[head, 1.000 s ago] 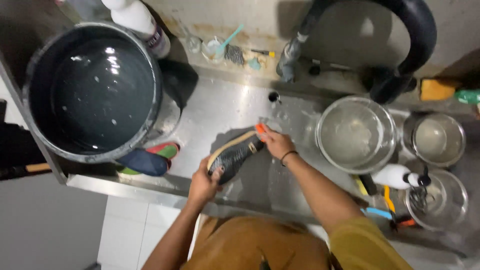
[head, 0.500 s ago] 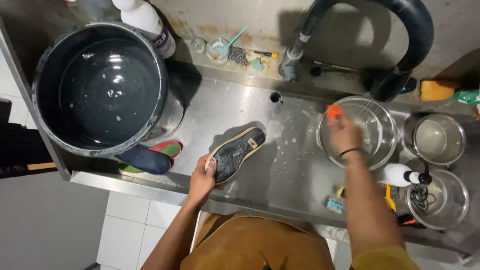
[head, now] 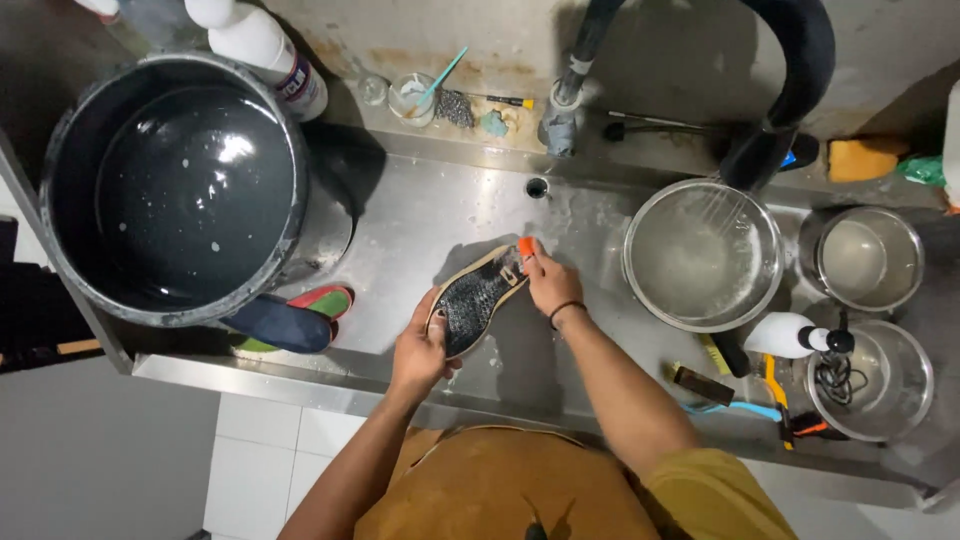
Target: Scrubbing and cleaning the sole of a shoe using a brush, scraper, and soap in a sink.
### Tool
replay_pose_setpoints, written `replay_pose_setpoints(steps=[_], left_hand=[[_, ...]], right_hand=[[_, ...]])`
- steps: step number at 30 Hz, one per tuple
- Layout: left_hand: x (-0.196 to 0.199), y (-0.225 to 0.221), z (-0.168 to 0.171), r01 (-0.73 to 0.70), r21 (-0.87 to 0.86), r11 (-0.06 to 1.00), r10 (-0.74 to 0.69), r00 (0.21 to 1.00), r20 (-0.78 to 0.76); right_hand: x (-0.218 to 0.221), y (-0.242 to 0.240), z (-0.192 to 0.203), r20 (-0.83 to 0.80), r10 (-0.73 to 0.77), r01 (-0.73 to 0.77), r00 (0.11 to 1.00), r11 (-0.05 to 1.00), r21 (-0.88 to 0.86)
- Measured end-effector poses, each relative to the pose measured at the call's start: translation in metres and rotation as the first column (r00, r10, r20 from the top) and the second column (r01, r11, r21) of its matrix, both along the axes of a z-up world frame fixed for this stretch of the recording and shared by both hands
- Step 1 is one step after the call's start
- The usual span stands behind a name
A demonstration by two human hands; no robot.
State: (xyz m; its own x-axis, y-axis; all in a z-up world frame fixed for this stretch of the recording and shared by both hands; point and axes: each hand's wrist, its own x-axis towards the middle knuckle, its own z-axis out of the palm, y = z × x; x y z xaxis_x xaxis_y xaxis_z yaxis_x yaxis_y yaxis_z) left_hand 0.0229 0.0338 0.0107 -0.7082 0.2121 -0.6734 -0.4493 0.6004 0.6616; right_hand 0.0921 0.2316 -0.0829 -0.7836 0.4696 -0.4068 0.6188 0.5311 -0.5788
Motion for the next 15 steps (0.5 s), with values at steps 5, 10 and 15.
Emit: replay_pose_setpoints(steps=[5, 10, 15], left_hand=[[-0.002, -0.012, -0.014, 0.055, -0.083, 0.995, -0.057, 0.998, -0.02], [0.008, -0.004, -0.015, 0.055, -0.082, 0.995, -0.057, 0.998, -0.021], [0.017, -0.009, -0.013, 0.055, -0.107, 0.993, -0.055, 0.998, 0.009]], right_hand=[[0.026, -0.033, 0.015, -0.086, 0.093, -0.099, 0.992, 0.992, -0.075], [0.024, -0.031, -0.018, -0.229, 0.024, -0.014, 0.973, 0.999, 0.044], [0.033, -0.025, 0.002, -0.261, 0.028, -0.085, 0.965, 0.974, -0.208]])
